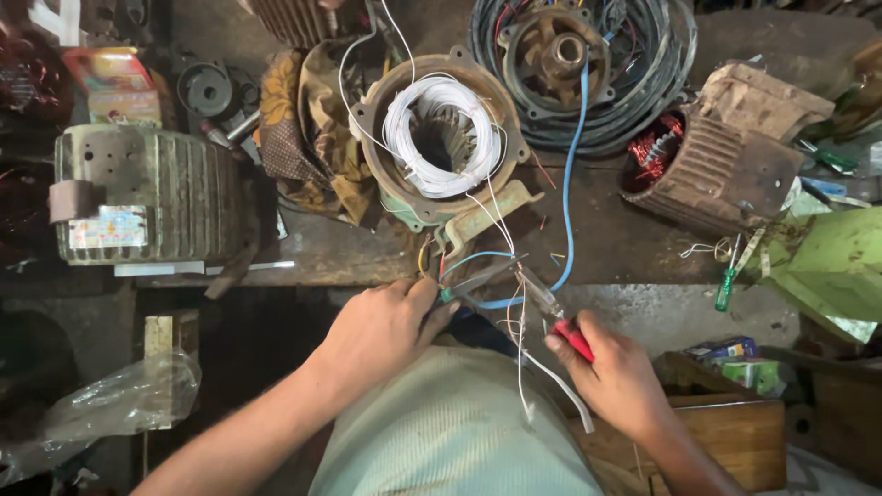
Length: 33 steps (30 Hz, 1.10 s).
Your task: The person works on an electric motor stator, stripping wire insulation, twisting wires, and wrapping connections with tape. They use pliers and scissors to cut and prepare wires, then secure the connections with electrical tape.
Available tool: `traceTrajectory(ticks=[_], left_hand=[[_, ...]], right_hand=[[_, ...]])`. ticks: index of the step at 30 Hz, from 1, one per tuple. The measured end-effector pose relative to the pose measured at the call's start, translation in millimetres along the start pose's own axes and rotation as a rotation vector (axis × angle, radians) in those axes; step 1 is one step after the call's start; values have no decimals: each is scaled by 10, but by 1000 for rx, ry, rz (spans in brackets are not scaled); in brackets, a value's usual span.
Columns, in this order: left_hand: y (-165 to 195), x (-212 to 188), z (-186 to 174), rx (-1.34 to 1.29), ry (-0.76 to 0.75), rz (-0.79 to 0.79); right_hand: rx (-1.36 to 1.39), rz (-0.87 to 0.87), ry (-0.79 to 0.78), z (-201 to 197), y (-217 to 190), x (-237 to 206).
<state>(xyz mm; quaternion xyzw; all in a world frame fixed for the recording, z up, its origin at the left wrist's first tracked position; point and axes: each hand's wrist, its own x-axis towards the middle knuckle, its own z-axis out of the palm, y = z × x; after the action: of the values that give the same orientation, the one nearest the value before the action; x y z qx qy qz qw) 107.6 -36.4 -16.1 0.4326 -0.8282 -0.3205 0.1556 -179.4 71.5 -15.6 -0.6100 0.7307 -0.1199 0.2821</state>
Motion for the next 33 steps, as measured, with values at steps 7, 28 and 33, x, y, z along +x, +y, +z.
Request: traceTrajectory(ticks=[7,28,33], left_hand=[[-80,-45,97,5,16,8],[921,-433,52,-313,270,-495],[1593,43,62,-225,496,233]], right_hand=[[48,-34,-60,103,208,13],[-181,-325,443,-216,1312,839],[1376,-288,-297,-608,629,637]])
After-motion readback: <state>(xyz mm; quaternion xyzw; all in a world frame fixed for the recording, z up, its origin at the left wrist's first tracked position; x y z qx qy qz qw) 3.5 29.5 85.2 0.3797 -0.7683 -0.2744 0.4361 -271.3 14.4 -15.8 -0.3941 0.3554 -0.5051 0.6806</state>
